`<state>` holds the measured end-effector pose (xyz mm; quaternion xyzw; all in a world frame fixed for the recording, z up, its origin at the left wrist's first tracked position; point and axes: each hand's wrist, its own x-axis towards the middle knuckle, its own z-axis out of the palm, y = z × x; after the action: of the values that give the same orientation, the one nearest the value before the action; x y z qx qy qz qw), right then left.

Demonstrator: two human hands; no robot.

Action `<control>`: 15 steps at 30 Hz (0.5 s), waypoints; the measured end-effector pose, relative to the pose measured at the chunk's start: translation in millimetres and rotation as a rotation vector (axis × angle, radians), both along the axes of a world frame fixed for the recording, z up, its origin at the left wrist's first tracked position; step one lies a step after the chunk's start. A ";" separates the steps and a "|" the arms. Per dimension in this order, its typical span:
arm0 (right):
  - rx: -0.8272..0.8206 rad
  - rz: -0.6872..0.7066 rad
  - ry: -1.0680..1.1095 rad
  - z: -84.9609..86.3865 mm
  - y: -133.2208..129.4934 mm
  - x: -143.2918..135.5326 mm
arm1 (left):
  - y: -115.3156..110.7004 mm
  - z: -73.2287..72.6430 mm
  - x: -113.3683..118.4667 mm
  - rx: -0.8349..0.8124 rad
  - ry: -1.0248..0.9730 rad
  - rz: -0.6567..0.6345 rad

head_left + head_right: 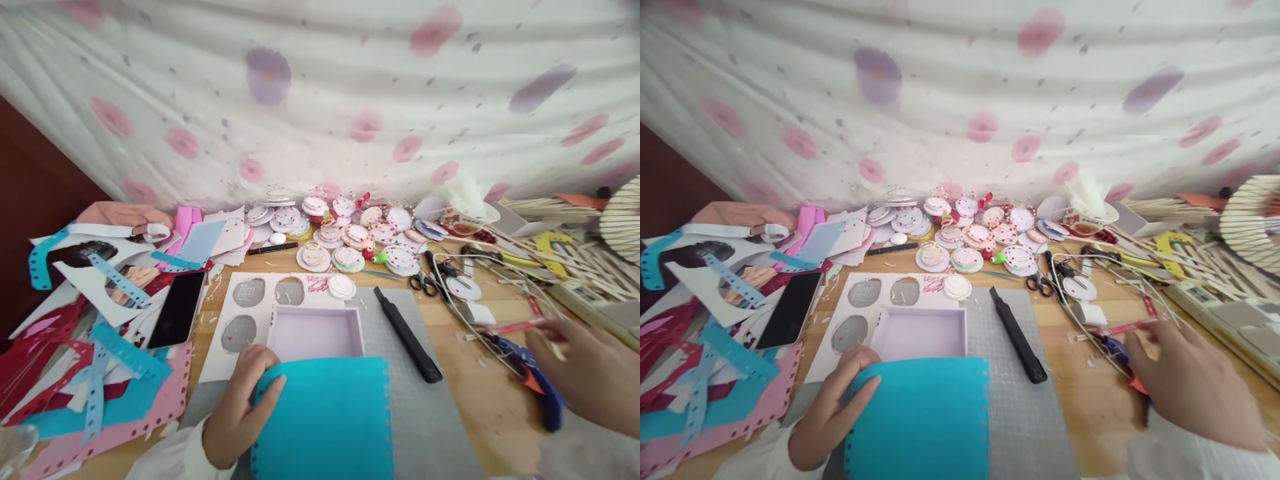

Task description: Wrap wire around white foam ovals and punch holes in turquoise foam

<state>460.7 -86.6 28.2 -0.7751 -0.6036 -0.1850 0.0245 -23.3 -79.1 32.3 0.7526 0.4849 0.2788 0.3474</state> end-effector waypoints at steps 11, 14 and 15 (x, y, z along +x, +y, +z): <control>-0.290 0.585 -0.196 3.0 210.6 -148.0 | -27.1 6.6 -11.2 0.022 -0.110 0.121; -0.331 0.592 -0.198 -5.4 219.6 -149.8 | -32.7 14.1 -25.3 -0.074 -0.084 0.244; -0.340 0.592 -0.193 -5.5 219.5 -148.8 | -30.3 17.7 -30.0 -0.114 -0.058 0.276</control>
<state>311.9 132.9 22.7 -0.5385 -0.8238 -0.1392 -0.1093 -53.3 -109.4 50.0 0.6495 0.5887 0.3176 0.3615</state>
